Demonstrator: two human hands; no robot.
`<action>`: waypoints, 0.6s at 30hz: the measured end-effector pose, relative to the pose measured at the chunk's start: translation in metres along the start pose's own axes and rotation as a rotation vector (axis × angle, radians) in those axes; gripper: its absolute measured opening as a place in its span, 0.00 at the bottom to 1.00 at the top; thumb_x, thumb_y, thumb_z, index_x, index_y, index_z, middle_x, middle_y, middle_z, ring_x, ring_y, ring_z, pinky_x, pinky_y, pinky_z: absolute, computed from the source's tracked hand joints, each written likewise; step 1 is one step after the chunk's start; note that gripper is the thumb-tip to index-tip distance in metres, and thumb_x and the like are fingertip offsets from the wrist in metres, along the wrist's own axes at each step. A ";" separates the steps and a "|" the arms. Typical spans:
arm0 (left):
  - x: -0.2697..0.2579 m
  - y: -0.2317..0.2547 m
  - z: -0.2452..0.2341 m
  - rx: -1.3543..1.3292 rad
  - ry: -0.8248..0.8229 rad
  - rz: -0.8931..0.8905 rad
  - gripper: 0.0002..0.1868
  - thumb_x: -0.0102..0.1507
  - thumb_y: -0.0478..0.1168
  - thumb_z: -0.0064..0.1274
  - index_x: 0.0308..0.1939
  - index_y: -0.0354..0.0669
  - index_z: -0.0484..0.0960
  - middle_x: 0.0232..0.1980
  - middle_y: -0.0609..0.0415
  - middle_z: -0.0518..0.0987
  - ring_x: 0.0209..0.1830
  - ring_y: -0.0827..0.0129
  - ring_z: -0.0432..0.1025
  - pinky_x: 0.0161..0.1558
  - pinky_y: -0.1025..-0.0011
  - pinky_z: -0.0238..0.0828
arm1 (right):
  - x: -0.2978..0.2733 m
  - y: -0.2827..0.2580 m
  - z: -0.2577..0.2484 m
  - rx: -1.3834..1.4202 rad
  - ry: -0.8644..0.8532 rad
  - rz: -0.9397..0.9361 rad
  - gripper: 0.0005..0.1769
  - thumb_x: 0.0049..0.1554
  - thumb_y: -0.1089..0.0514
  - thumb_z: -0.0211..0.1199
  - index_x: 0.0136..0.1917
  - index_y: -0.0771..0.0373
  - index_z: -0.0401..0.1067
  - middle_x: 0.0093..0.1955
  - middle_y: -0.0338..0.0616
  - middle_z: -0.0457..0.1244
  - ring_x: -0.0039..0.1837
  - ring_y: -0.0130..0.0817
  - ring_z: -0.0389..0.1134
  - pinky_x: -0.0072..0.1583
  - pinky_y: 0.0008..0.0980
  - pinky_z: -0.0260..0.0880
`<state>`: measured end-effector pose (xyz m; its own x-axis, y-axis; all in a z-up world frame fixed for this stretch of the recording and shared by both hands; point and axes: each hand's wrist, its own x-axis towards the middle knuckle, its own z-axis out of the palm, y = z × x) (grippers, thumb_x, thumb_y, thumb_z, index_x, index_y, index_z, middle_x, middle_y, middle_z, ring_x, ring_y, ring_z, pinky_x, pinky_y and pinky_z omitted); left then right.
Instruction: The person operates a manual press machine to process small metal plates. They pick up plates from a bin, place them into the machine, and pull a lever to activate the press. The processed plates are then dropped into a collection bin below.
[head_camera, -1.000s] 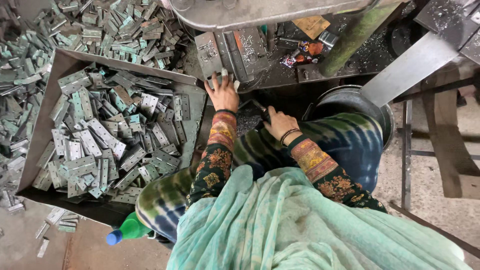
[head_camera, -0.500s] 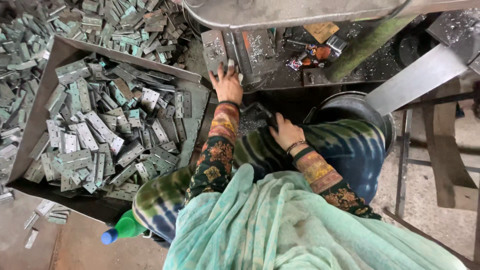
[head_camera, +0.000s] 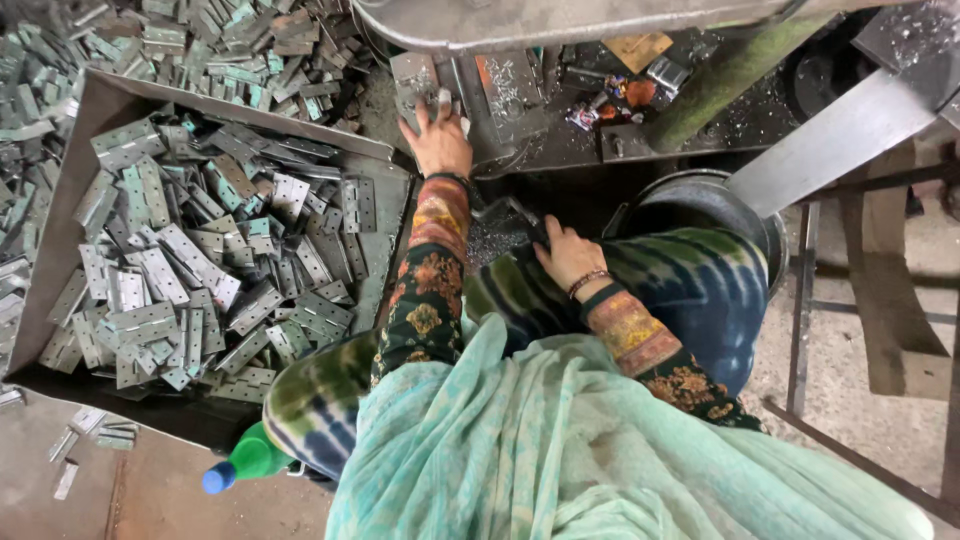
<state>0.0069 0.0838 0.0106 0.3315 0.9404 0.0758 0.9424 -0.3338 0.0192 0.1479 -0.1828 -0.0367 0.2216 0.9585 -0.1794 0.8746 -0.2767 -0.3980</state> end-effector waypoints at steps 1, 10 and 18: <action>-0.001 0.002 0.004 -0.007 -0.017 -0.004 0.20 0.59 0.39 0.51 0.55 0.52 0.85 0.71 0.64 0.70 0.80 0.52 0.48 0.74 0.31 0.36 | -0.006 0.002 0.004 -0.004 -0.040 0.025 0.33 0.61 0.39 0.58 0.73 0.56 0.59 0.50 0.59 0.69 0.46 0.61 0.72 0.48 0.56 0.73; 0.017 -0.009 0.024 -0.048 0.044 0.024 0.26 0.59 0.39 0.50 0.62 0.54 0.81 0.69 0.64 0.70 0.77 0.53 0.48 0.72 0.30 0.36 | -0.010 0.008 0.031 0.036 0.078 0.002 0.35 0.59 0.38 0.59 0.73 0.56 0.60 0.48 0.59 0.69 0.45 0.61 0.72 0.46 0.56 0.73; 0.059 -0.007 0.035 0.008 0.061 -0.007 0.23 0.62 0.39 0.48 0.62 0.50 0.81 0.70 0.64 0.71 0.77 0.55 0.51 0.73 0.33 0.39 | 0.001 0.001 0.020 -0.029 -0.010 0.038 0.30 0.62 0.37 0.57 0.70 0.54 0.61 0.47 0.56 0.70 0.45 0.61 0.72 0.46 0.55 0.74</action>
<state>0.0212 0.1440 -0.0195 0.3219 0.9369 0.1361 0.9451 -0.3264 0.0120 0.1407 -0.1835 -0.0557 0.2508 0.9465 -0.2033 0.8776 -0.3109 -0.3649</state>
